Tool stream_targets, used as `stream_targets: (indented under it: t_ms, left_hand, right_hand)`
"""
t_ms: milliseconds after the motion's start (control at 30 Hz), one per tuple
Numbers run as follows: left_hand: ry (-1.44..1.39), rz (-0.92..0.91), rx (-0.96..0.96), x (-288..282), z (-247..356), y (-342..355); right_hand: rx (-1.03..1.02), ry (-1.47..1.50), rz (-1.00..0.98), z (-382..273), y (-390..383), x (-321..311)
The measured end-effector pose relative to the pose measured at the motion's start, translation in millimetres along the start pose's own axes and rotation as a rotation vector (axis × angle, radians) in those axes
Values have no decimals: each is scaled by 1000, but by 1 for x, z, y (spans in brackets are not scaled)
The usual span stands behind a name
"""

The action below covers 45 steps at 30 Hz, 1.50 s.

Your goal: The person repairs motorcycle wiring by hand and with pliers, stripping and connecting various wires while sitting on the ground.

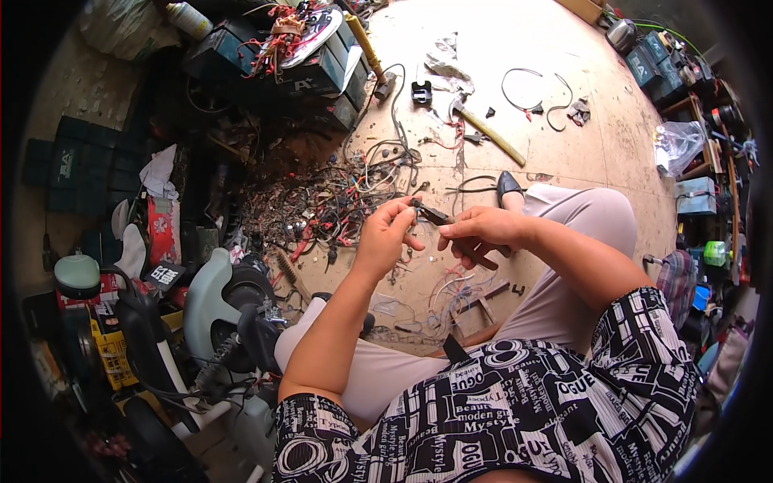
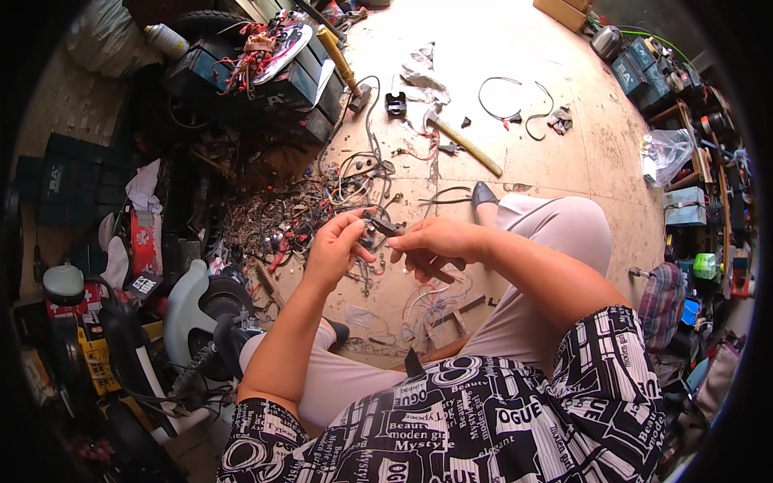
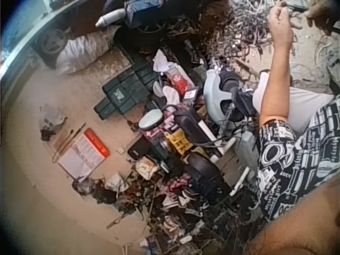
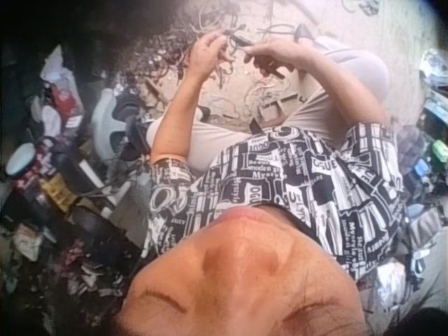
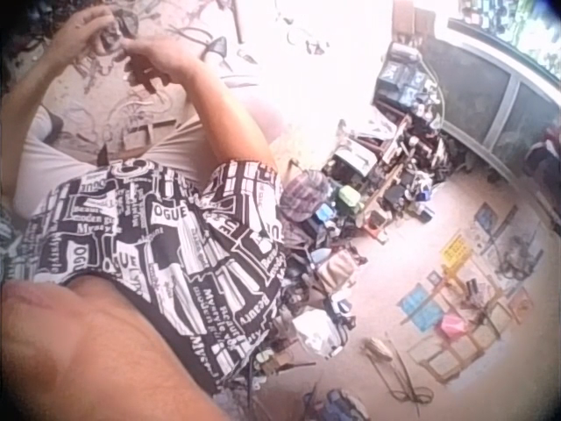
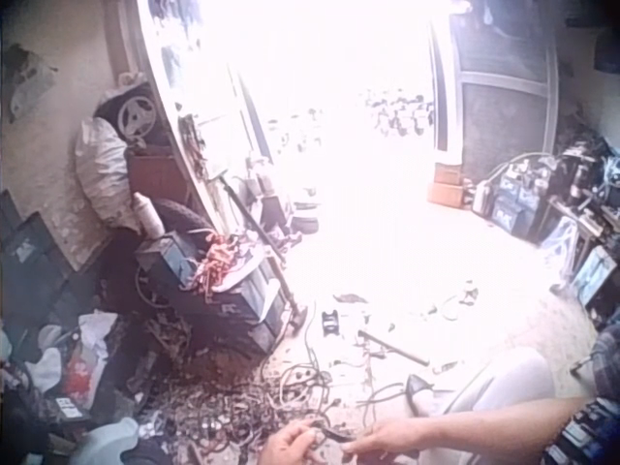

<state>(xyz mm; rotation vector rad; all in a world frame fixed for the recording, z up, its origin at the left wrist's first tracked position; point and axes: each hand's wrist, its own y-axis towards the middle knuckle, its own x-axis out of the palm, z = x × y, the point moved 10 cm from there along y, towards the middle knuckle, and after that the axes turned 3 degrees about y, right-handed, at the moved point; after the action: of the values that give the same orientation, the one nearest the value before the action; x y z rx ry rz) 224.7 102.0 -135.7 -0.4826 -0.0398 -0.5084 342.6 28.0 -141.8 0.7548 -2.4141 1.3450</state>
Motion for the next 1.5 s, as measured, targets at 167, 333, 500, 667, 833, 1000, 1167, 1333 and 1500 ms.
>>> stream_targets:
  t_ms: [167, 333, 500, 667, 833, 1000, 1167, 1333, 1500]
  left_hand:
    - [64, -5, 20, 0, 2, 0]
    - [72, 23, 30, -1, 6, 0]
    - [195, -8, 104, 11, 27, -4]
    - [250, -35, 118, 26, 32, 4]
    - [250, -58, 93, 33, 22, 19]
    - [288, -62, 154, 50, 25, 22]
    - [237, -113, 205, 60, 10, 14]
    - [246, -394, -227, 93, -40, -30]
    - [256, -465, -326, 98, -68, -65]
  right_hand:
    - [17, -23, 22, 6, 2, -1]
    - [9, -138, 36, 3, 4, 1]
    - [45, -184, 132, 6, -6, -7]
    - [-46, -470, 361, 3, -6, -38]
    - [-191, -772, 540, -15, -20, -48]
    - [-215, -760, 778, -17, -17, -95]
    - [-455, 119, 1259, -18, -63, -213]
    - [-816, 532, 1302, -28, -95, -238]
    - [-1286, 690, 1390, -72, -200, -275]
